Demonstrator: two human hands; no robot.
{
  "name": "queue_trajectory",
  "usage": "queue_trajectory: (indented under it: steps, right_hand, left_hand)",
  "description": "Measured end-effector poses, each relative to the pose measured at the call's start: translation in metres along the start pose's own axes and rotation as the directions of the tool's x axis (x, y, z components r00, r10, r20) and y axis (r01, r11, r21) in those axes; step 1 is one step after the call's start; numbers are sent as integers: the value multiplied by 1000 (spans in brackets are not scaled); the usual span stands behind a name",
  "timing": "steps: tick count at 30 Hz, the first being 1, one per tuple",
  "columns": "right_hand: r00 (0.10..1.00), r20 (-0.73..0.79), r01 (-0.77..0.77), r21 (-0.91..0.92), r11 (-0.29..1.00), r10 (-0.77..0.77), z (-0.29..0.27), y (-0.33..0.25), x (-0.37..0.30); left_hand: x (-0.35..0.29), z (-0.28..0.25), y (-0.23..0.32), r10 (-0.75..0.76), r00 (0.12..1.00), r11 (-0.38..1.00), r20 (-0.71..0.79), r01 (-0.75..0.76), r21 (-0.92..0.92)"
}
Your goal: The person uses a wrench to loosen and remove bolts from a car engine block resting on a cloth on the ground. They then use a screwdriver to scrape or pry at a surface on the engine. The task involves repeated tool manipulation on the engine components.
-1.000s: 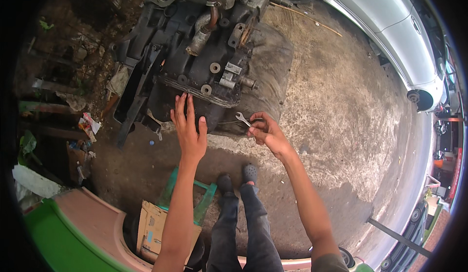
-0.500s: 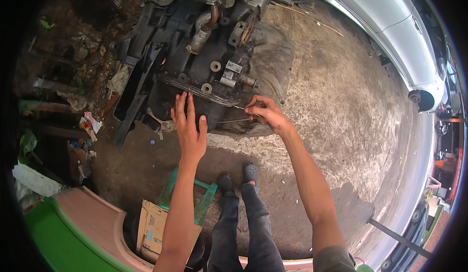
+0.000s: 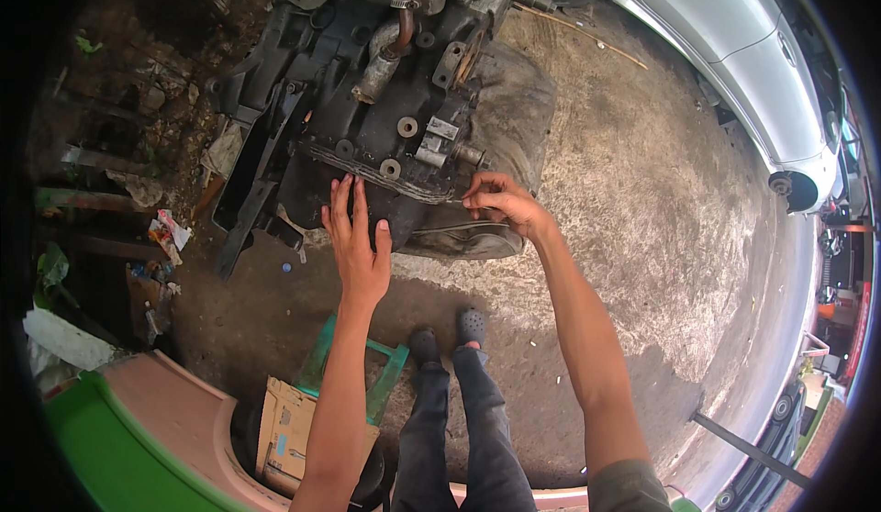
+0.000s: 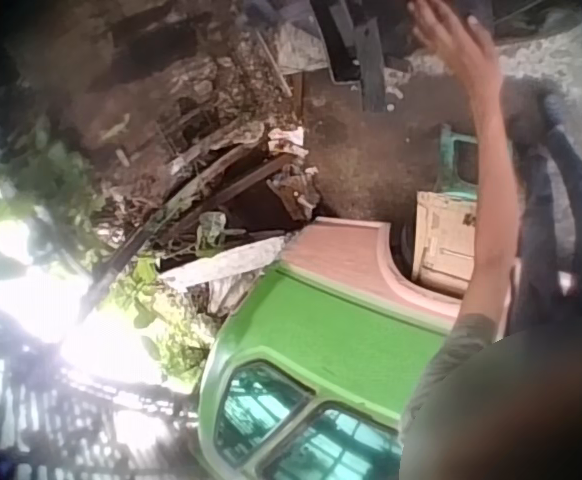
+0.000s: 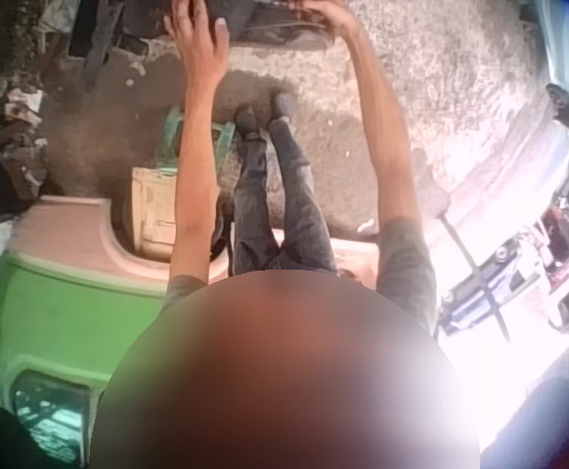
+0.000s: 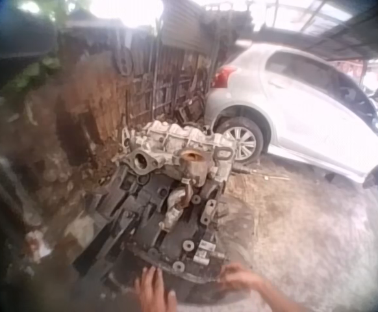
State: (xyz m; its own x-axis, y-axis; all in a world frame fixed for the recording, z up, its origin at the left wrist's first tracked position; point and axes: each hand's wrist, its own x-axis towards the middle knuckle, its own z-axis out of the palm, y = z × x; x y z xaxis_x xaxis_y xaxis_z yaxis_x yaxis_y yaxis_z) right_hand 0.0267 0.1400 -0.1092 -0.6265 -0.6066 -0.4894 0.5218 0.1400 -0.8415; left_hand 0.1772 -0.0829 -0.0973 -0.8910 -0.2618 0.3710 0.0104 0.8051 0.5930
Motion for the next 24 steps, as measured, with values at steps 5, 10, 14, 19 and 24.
queue_trajectory:
  steps: [5, 10, 14, 19, 24]
  right_hand:
    - [999, 51, -15, 32, 999, 13, -4, 0, 8]
    - [994, 105, -16, 121, 993, 3, 0, 2, 10]
    - [998, 52, -35, 75, 997, 32, 7, -9, 1]
    - [988, -62, -137, 86, 987, 143, 37, -30, -39]
    - [969, -202, -82, 278, 957, 141, 79, -24, -61]
  left_hand:
    - [0, 0, 0, -4, 1000, 1000, 1, 4, 5]
    - [0, 0, -1, -2, 1000, 1000, 7, 2, 4]
    - [0, 1, -1, 3, 1000, 1000, -2, -3, -7]
    - [0, 0, 0, -11, 1000, 1000, 14, 11, -1]
    - [1, -2, 1, -8, 1000, 1000, 12, 8, -17]
